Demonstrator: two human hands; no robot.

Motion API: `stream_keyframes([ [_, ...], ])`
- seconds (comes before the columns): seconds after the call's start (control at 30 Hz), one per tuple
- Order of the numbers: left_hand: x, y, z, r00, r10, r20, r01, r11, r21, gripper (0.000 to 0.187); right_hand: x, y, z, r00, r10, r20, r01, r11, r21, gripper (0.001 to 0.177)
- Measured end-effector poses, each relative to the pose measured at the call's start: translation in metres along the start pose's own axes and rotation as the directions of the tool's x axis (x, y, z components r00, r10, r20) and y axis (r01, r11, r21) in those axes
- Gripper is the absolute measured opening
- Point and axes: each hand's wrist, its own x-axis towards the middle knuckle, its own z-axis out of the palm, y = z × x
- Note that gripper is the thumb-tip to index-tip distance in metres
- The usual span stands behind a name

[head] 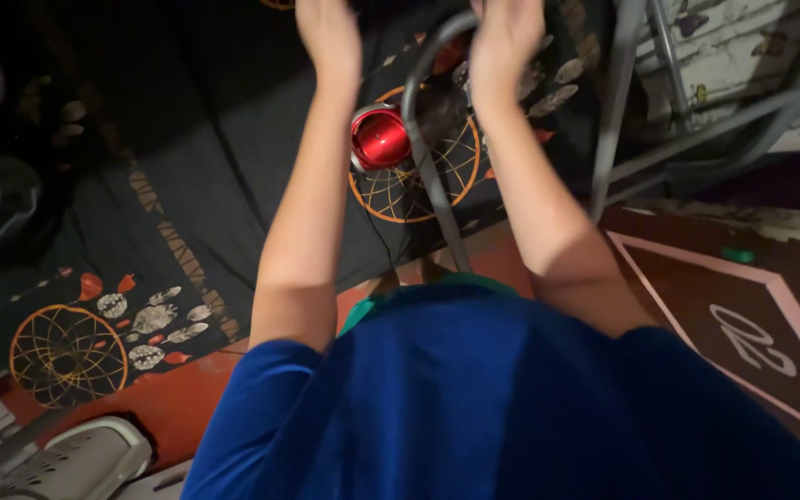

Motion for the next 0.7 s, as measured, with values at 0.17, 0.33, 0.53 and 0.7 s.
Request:
stream_keyframes([
  [0.17, -0.09, -0.095, -0.062, 0.997, -0.076, -0.028, 0.079, 0.991, 0.106, 0.045, -0.107, 0.049, -0.103, 0.921, 0.09, -0.38, -0.228, 0.914, -0.336, 0.023],
  [0.33, -0.218, -0.139, -0.053, 0.899, -0.347, 0.266, 0.294, 0.93, 0.219, 0.034, -0.223, 0.11, -0.185, 0.585, 0.522, -0.62, -0.732, 0.67, -0.127, 0.017],
  [0.53, -0.247, -0.201, -0.011, 0.71, -0.352, 0.61, 0.093, 0.906, 0.413, 0.048, -0.323, 0.193, -0.253, 0.195, 0.686, -0.701, -0.879, 0.44, 0.186, 0.022],
  [0.7, -0.188, -0.282, -0.02, 0.932, -0.222, 0.288, -0.006, 0.782, 0.624, 0.065, -0.335, 0.225, -0.225, 0.143, 0.895, -0.423, -0.888, 0.305, 0.344, 0.032],
])
